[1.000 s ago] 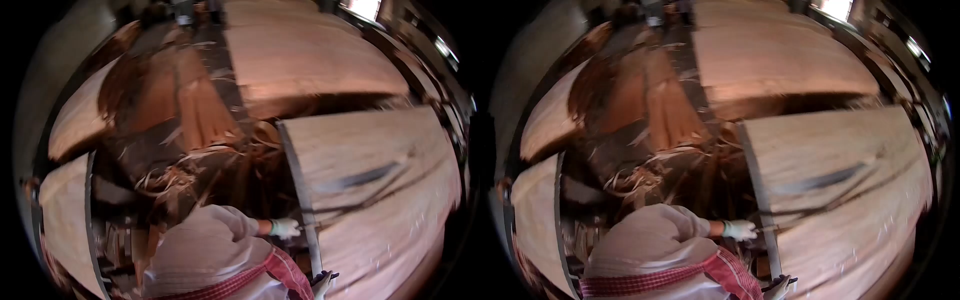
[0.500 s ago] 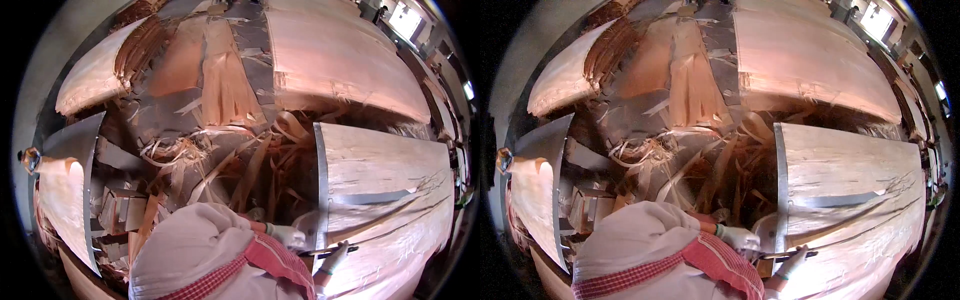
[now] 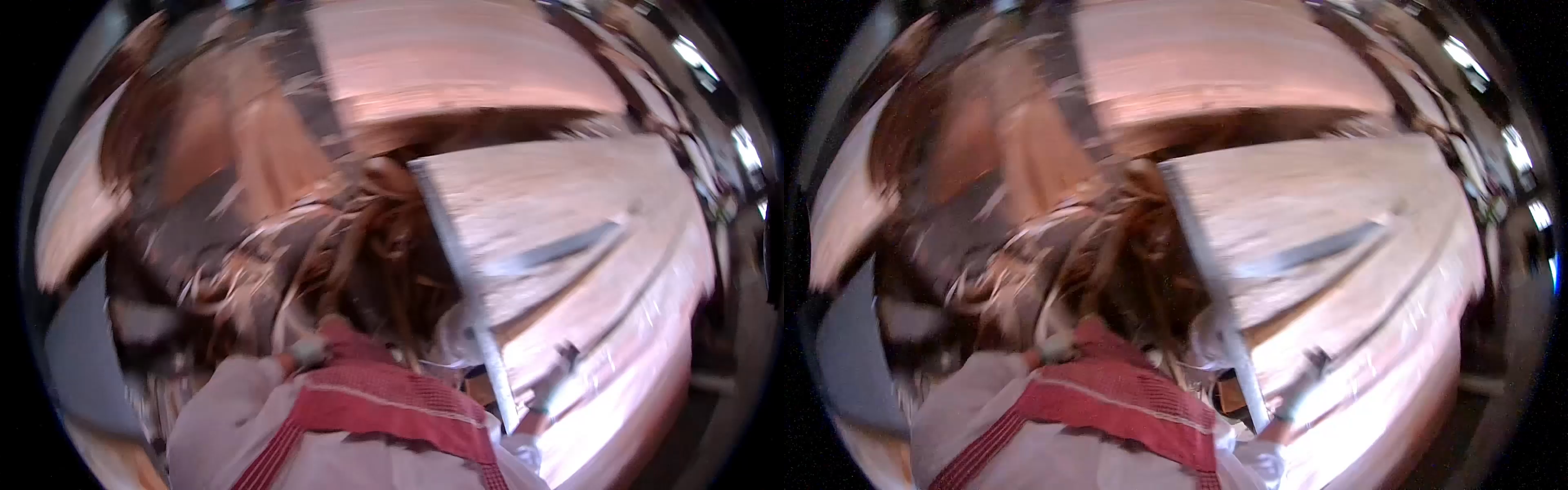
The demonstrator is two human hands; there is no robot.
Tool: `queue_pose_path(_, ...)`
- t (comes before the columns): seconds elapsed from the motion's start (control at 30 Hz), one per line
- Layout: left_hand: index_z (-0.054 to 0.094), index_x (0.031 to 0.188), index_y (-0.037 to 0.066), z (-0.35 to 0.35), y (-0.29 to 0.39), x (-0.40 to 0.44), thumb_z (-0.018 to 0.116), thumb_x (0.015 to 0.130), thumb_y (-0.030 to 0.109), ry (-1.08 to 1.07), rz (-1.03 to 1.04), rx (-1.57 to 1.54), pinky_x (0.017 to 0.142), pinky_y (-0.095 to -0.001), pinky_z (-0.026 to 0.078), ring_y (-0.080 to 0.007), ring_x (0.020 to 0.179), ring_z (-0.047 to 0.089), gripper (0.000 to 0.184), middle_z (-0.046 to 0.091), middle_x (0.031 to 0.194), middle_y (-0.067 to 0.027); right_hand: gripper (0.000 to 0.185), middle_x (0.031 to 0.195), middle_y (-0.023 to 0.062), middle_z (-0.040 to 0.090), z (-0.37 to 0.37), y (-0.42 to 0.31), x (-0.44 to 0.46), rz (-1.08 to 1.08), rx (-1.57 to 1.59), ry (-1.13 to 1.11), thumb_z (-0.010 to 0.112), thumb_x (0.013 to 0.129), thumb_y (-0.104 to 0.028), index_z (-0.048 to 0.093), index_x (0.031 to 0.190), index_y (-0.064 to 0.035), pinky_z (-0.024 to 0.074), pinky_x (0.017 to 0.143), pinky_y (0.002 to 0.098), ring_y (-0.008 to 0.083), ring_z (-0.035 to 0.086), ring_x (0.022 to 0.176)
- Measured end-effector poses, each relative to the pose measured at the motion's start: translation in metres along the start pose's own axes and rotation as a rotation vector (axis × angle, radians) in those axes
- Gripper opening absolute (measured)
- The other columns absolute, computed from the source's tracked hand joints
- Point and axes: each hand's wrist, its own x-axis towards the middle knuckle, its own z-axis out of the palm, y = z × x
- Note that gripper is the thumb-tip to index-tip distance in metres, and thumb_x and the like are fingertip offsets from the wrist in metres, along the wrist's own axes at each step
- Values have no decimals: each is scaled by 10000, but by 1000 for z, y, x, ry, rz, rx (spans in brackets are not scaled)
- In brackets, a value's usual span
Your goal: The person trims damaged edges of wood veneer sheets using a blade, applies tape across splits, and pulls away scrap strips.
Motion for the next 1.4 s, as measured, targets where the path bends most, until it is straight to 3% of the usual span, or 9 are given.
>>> queue_pose_path(0.07,680,948,80,-10,-32,1,596,812,246,38,198,4,704,-401,487,-285,790,640,231,675,898,-159,310,1091,75,580,55,36,-3,17,135,-222,407,973,-178,546,1197,-14,445,892,285,174,549,1012)
queue_pose_path(0.2,679,952,76,-64,-57,26,592,814,244,-69,-14,-148,712,-402,484,-290,799,638,235,674,907,-161,257,959,196,653,197,-120,-45,-130,-130,-596,620,837,-113,621,1088,-61,509,776,352,277,658,911)
queue_pose_path(0.37,678,958,71,-126,-87,76,589,815,242,-116,-32,-190,723,-405,482,-297,810,634,240,672,919,-164,217,936,200,652,300,-95,-49,-109,-220,-451,619,848,-173,649,1025,-50,494,775,380,337,650,888)
queue_pose_path(0.57,677,964,65,-203,-109,102,584,817,239,-206,6,-202,736,-407,478,-305,824,631,246,669,933,-166,242,909,233,650,294,-86,-36,96,-412,91,573,853,-213,644,1017,-49,500,765,428,397,635,884)
queue_pose_path(0.77,675,971,59,-245,-107,135,579,818,236,-276,9,-178,750,-410,475,-312,838,627,253,667,947,-169,307,931,285,648,237,-45,-20,508,-785,306,561,854,-223,595,999,45,494,768,475,437,636,869)
queue_pose_path(1.07,673,981,50,-265,-61,175,572,821,231,-321,21,-107,769,-414,470,-324,859,621,262,663,968,-174,311,1016,251,659,247,54,-5,537,-1130,-412,505,841,-173,643,1061,-3,514,834,439,386,643,968)
queue_pose_path(1.23,672,986,45,-270,-35,195,569,822,229,-335,32,-71,780,-417,467,-330,870,618,267,661,979,-176,287,829,229,667,178,21,-5,862,-188,283,568,828,-238,660,1043,-70,513,680,429,361,657,754)
queue_pose_path(1.27,671,987,44,-271,-31,199,568,822,229,-338,28,-65,782,-417,466,-331,872,617,268,661,981,-177,266,812,236,656,149,22,-9,629,-746,392,556,833,-216,665,1016,-57,513,665,424,366,653,735)
queue_pose_path(1.4,670,991,40,-271,-16,211,565,823,227,-353,21,-38,791,-419,464,-337,882,614,272,659,991,-179,283,905,243,660,54,26,-36,715,-798,798,620,775,-178,626,998,-4,507,775,456,386,646,872)
